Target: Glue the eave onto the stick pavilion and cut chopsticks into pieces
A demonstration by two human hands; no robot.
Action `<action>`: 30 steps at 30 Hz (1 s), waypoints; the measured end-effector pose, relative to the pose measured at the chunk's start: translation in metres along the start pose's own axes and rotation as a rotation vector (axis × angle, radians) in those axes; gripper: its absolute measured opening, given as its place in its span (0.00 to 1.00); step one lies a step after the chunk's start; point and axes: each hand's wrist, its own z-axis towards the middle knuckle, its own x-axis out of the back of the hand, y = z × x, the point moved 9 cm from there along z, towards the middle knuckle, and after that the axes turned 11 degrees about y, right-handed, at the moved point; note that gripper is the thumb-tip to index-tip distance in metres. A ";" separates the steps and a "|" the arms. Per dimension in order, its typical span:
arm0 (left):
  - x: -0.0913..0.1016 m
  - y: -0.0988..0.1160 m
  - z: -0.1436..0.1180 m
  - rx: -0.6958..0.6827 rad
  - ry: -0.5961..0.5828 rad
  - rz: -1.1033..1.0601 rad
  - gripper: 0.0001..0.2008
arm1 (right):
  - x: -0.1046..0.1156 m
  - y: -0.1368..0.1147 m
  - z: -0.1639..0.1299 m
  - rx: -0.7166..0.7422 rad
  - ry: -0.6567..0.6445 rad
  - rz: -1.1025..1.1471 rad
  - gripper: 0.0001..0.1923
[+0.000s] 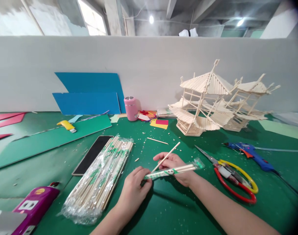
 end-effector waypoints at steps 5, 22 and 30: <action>-0.008 -0.010 0.008 0.112 -0.102 0.049 0.08 | 0.023 0.002 -0.010 -0.019 0.070 0.109 0.10; -0.045 -0.035 0.055 0.013 -0.168 0.516 0.13 | 0.077 0.012 -0.024 -0.010 0.272 0.164 0.15; -0.052 0.023 0.034 0.255 -0.278 -0.160 0.18 | 0.067 0.005 -0.031 0.032 0.218 0.148 0.13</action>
